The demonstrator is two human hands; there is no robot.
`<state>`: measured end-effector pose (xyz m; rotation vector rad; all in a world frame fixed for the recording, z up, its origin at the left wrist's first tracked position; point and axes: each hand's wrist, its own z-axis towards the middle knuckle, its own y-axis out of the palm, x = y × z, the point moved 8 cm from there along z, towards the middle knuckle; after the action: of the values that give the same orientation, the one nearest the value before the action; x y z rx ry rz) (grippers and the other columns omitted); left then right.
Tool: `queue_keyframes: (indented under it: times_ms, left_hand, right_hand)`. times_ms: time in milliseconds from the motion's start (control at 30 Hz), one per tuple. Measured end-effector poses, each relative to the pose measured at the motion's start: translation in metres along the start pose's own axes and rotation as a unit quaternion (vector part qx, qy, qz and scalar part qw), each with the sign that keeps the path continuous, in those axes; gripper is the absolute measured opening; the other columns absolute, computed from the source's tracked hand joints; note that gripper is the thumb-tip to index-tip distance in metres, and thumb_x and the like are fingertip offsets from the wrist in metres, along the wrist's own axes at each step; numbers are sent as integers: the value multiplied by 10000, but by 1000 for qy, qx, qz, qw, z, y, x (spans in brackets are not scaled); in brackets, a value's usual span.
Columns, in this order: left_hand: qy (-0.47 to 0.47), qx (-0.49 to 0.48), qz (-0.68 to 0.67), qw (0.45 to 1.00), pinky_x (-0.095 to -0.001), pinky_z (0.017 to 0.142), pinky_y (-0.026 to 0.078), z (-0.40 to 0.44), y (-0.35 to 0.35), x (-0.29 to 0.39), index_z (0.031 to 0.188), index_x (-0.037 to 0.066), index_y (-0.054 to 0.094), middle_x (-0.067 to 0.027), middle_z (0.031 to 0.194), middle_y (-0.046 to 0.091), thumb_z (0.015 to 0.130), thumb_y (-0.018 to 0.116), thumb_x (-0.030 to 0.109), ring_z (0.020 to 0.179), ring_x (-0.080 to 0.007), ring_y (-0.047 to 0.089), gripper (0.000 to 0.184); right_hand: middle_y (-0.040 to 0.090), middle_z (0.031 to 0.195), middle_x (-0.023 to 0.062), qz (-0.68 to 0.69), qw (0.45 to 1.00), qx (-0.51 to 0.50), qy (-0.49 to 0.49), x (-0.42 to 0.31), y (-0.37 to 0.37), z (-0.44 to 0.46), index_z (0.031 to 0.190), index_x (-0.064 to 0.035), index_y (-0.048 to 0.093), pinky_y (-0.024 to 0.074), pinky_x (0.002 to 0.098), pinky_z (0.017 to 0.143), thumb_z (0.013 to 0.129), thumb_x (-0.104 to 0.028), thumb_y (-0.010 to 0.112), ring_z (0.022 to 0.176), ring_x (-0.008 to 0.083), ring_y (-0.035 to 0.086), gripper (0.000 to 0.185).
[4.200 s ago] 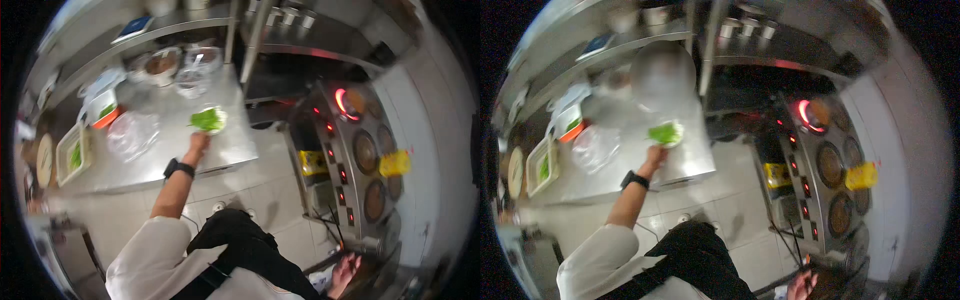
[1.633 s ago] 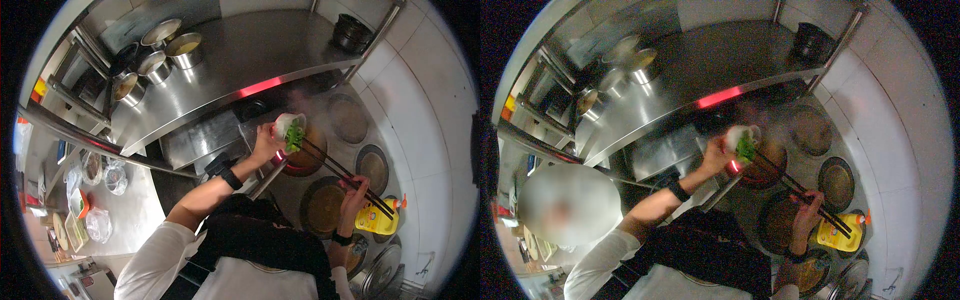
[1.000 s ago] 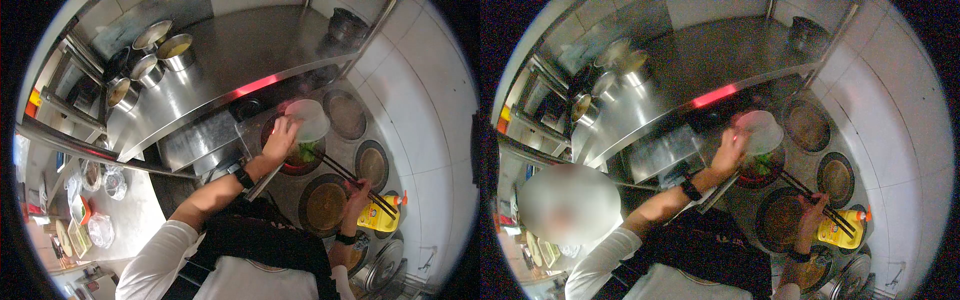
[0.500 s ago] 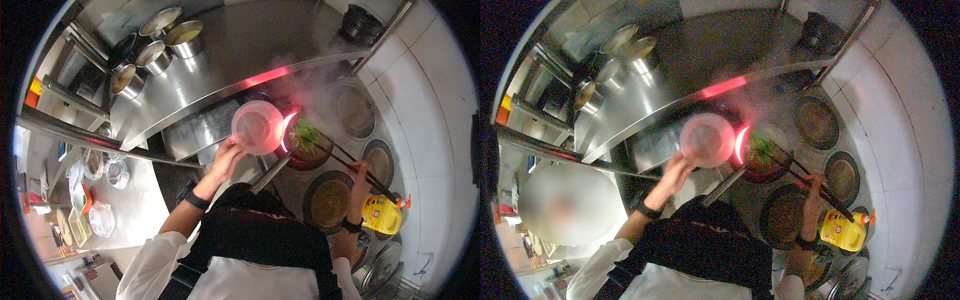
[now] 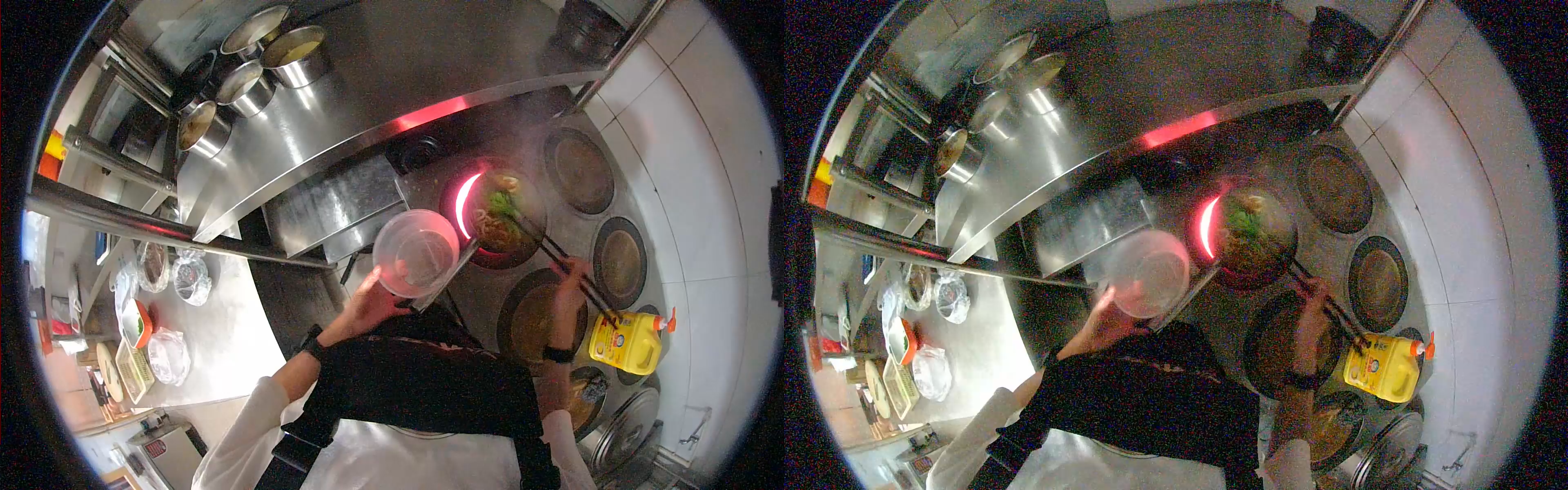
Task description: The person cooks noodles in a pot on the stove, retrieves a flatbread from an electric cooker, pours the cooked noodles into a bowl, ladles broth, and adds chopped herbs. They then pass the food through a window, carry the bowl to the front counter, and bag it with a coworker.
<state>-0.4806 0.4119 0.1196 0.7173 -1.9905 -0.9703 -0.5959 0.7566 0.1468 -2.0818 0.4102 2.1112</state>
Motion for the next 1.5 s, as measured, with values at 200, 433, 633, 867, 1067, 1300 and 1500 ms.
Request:
queue_keyframes:
  times_ms: [200,433,633,867,1067,1300,1500]
  left_hand:
    - [-11,-34,22,999,-458,805,409,8,22,-7,1280,117,294,-74,1241,391,822,425,486,1082,-269,433,602]
    - [-12,-28,-4,1000,-463,818,384,8,15,-11,1267,131,326,-60,1248,389,810,425,505,1104,-237,408,598]
    - [30,44,-16,998,-510,909,268,-1,-2,3,1252,169,353,-27,1231,404,782,457,527,1132,-227,366,600]
    - [52,46,-59,996,-493,973,207,-3,-5,16,1244,181,366,23,1187,421,758,502,524,1125,-200,366,610]
    - [88,81,-61,991,-490,969,228,3,-15,15,1206,164,397,20,1165,429,787,495,480,1127,-172,360,535]
    - [145,135,-24,980,-473,937,276,7,-10,27,1130,141,434,6,1153,423,807,501,422,1106,-154,368,434]
    - [136,130,-9,982,-461,905,303,4,-13,26,1107,140,456,15,1081,473,806,506,411,1027,-135,418,408]
  right_hand:
    - [549,902,118,-53,994,15,91,-24,-10,-16,851,-32,499,509,339,727,874,-317,452,777,218,576,290]
    - [524,823,96,-25,995,-35,-90,-23,6,-3,815,-28,490,523,311,626,883,-326,430,710,213,579,311]
    - [440,847,56,-6,998,44,-35,-34,-10,-4,794,-35,434,500,354,731,896,-253,417,819,192,531,241]
    - [522,873,92,-62,997,-31,-20,-13,-8,-8,877,-13,492,481,323,720,881,-312,442,759,190,567,303]
    - [535,901,77,11,1000,11,-24,-53,-12,-10,855,-40,492,479,301,707,868,-327,465,743,229,600,288]
    - [498,877,76,29,996,-76,25,-6,-7,6,827,-19,491,513,344,645,885,-274,442,805,214,560,266]
    - [524,855,86,-63,998,-23,13,-39,-13,0,831,-29,490,488,313,673,885,-293,439,756,213,580,274]
